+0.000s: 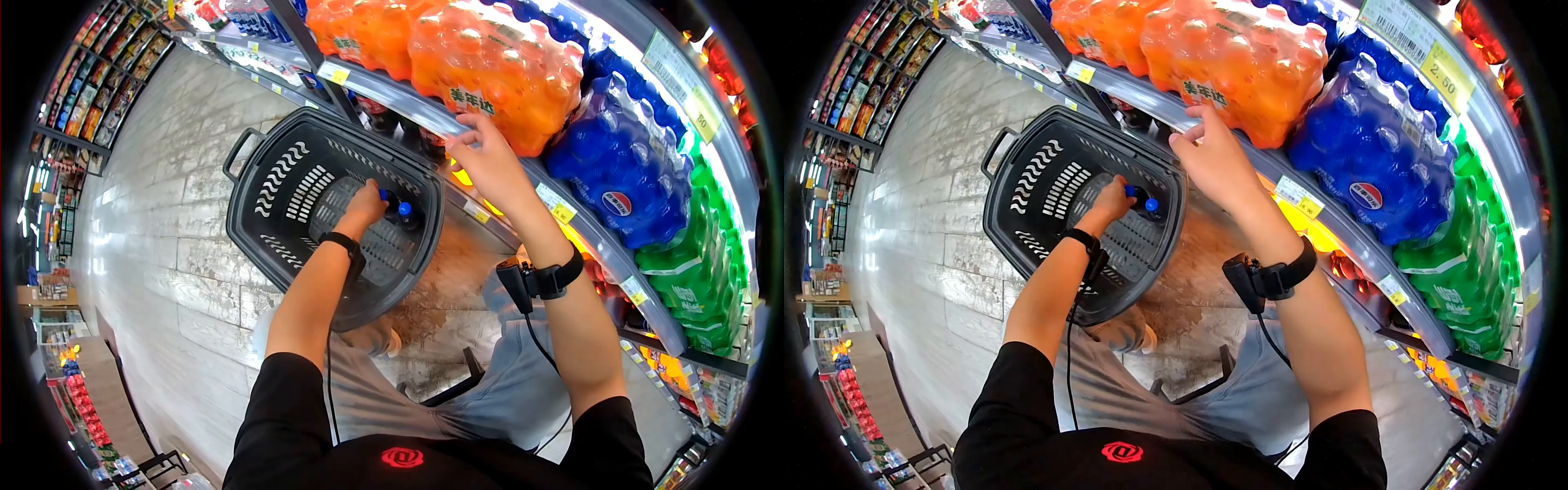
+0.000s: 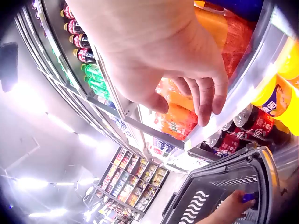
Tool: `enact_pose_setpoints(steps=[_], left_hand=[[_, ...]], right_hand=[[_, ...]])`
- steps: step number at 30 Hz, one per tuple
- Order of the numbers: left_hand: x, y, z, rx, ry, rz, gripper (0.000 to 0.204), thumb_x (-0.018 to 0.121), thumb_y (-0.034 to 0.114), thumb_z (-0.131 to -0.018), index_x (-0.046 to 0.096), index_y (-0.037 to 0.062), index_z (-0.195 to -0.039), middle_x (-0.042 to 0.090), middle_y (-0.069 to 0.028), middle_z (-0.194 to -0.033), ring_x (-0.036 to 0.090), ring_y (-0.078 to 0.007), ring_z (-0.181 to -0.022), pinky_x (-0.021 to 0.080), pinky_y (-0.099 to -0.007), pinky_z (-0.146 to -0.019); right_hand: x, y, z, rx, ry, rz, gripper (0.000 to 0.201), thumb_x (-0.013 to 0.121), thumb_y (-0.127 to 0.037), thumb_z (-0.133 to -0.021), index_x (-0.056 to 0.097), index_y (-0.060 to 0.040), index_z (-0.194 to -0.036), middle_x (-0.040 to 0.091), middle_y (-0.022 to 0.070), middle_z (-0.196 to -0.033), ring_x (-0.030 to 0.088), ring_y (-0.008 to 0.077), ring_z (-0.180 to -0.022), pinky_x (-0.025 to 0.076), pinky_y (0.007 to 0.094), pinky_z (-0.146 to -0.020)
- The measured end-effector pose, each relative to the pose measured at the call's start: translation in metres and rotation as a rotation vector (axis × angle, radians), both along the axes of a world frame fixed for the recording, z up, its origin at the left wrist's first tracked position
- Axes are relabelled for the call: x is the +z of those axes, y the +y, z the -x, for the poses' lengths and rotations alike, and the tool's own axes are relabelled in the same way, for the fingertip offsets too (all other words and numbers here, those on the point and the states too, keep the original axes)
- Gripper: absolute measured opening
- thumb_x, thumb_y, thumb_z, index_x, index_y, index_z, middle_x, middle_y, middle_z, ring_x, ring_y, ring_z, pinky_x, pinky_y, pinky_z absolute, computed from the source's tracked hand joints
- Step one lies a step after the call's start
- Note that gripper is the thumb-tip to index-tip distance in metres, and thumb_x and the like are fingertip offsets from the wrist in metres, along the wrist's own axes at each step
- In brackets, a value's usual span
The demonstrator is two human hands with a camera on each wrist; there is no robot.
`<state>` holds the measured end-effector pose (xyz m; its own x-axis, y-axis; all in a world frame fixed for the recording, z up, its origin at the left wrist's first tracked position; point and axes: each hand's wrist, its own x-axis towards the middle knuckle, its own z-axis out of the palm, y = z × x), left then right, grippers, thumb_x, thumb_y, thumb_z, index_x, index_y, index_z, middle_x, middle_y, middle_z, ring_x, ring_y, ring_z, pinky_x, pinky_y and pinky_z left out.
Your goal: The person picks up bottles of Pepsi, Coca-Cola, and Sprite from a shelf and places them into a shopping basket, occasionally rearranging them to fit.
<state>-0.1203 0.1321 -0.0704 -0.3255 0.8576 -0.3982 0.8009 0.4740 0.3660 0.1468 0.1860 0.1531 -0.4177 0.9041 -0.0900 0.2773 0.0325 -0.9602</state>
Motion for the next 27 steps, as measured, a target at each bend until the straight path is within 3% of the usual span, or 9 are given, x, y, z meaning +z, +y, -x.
enact_pose_setpoints(steps=[5, 7, 8, 9, 11, 16, 21, 26, 27], left_hand=[[0.055, -0.025, -0.004, -0.024, -0.106, -0.143, 0.067, 0.077, 0.024, -0.091, 0.045, -0.0063, -0.142, 0.065, -0.0271, -0.128, 0.067, -0.0413, -0.115, 0.052, -0.0430, -0.099], [0.102, -0.059, -0.022, -0.123, -0.345, -0.391, 0.065, 0.075, 0.025, -0.094, 0.044, -0.0020, -0.144, 0.064, -0.0211, -0.132, 0.068, -0.0313, -0.112, 0.056, -0.0389, -0.090], [0.128, -0.079, -0.040, 0.021, -0.772, -0.305, 0.062, 0.071, 0.025, -0.098, 0.041, 0.0035, -0.149, 0.063, -0.0167, -0.134, 0.066, -0.0221, -0.111, 0.058, -0.0356, -0.081], [0.157, -0.098, -0.051, 0.076, -0.943, -0.219, 0.061, 0.067, 0.023, -0.101, 0.038, 0.0080, -0.152, 0.061, -0.0166, -0.137, 0.066, -0.0213, -0.112, 0.061, -0.0357, -0.076], [0.205, -0.126, -0.077, 0.097, -1.141, -0.266, 0.055, 0.060, 0.022, -0.104, 0.037, 0.0073, -0.152, 0.059, -0.0188, -0.139, 0.067, -0.0285, -0.112, 0.063, -0.0446, -0.082], [0.166, -0.136, -0.070, 0.242, -1.127, -0.439, 0.037, 0.059, 0.015, -0.104, 0.052, 0.0001, -0.137, 0.070, -0.0166, -0.120, 0.072, -0.0247, -0.100, 0.061, -0.0352, -0.081], [0.165, -0.144, -0.051, 0.253, -1.098, -0.508, 0.033, 0.059, 0.014, -0.103, 0.056, -0.0022, -0.131, 0.071, -0.0147, -0.115, 0.073, -0.0216, -0.095, 0.059, -0.0313, -0.079], [0.172, -0.157, -0.055, 0.223, -1.073, -0.566, 0.029, 0.059, 0.013, -0.102, 0.059, -0.0004, -0.127, 0.072, -0.0124, -0.111, 0.072, -0.0190, -0.090, 0.057, -0.0284, -0.077], [0.173, -0.159, -0.055, 0.214, -1.082, -0.564, 0.029, 0.059, 0.013, -0.102, 0.059, -0.0004, -0.127, 0.072, -0.0124, -0.111, 0.072, -0.0190, -0.090, 0.057, -0.0284, -0.077]], right_hand=[[-0.022, 0.006, 0.003, 0.004, -0.038, -0.114, 0.053, 0.067, -0.022, -0.094, 0.049, 0.0015, -0.139, 0.069, 0.0153, -0.103, 0.068, 0.0251, -0.094, 0.053, 0.0380, -0.082], [-0.028, 0.010, 0.004, -0.005, 0.023, -0.074, 0.049, 0.066, -0.018, -0.092, 0.050, 0.0003, -0.134, 0.068, 0.0157, -0.098, 0.068, 0.0262, -0.086, 0.055, 0.0407, -0.076], [-0.027, 0.007, 0.009, -0.053, -0.026, -0.232, 0.046, 0.064, -0.015, -0.090, 0.051, -0.0013, -0.132, 0.066, 0.0151, -0.094, 0.067, 0.0260, -0.085, 0.054, 0.0423, -0.075], [-0.034, 0.006, 0.010, -0.141, 0.052, -0.533, 0.047, 0.065, -0.016, -0.089, 0.051, -0.0024, -0.131, 0.064, 0.0162, -0.091, 0.067, 0.0276, -0.084, 0.053, 0.0430, -0.072], [-0.048, 0.007, 0.007, -0.084, -0.021, -0.349, 0.044, 0.067, -0.019, -0.091, 0.051, -0.0018, -0.128, 0.065, 0.0185, -0.092, 0.067, 0.0313, -0.083, 0.053, 0.0442, -0.072], [-0.030, -0.012, 0.003, -0.030, -0.063, -0.422, 0.042, 0.068, -0.018, -0.093, 0.055, -0.0015, -0.129, 0.067, 0.0123, -0.091, 0.068, 0.0282, -0.085, 0.054, 0.0398, -0.078], [0.048, -0.036, -0.011, -0.159, 0.177, -0.621, 0.030, 0.067, -0.009, -0.091, 0.064, -0.0002, -0.119, 0.069, 0.0103, -0.091, 0.067, 0.0190, -0.078, 0.054, 0.0327, -0.071], [0.186, -0.082, -0.082, -0.486, -0.105, -1.079, 0.032, 0.069, -0.012, -0.090, 0.062, -0.0024, -0.120, 0.063, 0.0182, -0.109, 0.065, 0.0344, -0.101, 0.054, 0.0445, -0.085], [0.205, -0.077, -0.106, -0.531, -0.214, -1.401, 0.034, 0.070, -0.010, -0.087, 0.061, -0.0031, -0.119, 0.061, 0.0193, -0.115, 0.061, 0.0378, -0.107, 0.050, 0.0468, -0.093]])
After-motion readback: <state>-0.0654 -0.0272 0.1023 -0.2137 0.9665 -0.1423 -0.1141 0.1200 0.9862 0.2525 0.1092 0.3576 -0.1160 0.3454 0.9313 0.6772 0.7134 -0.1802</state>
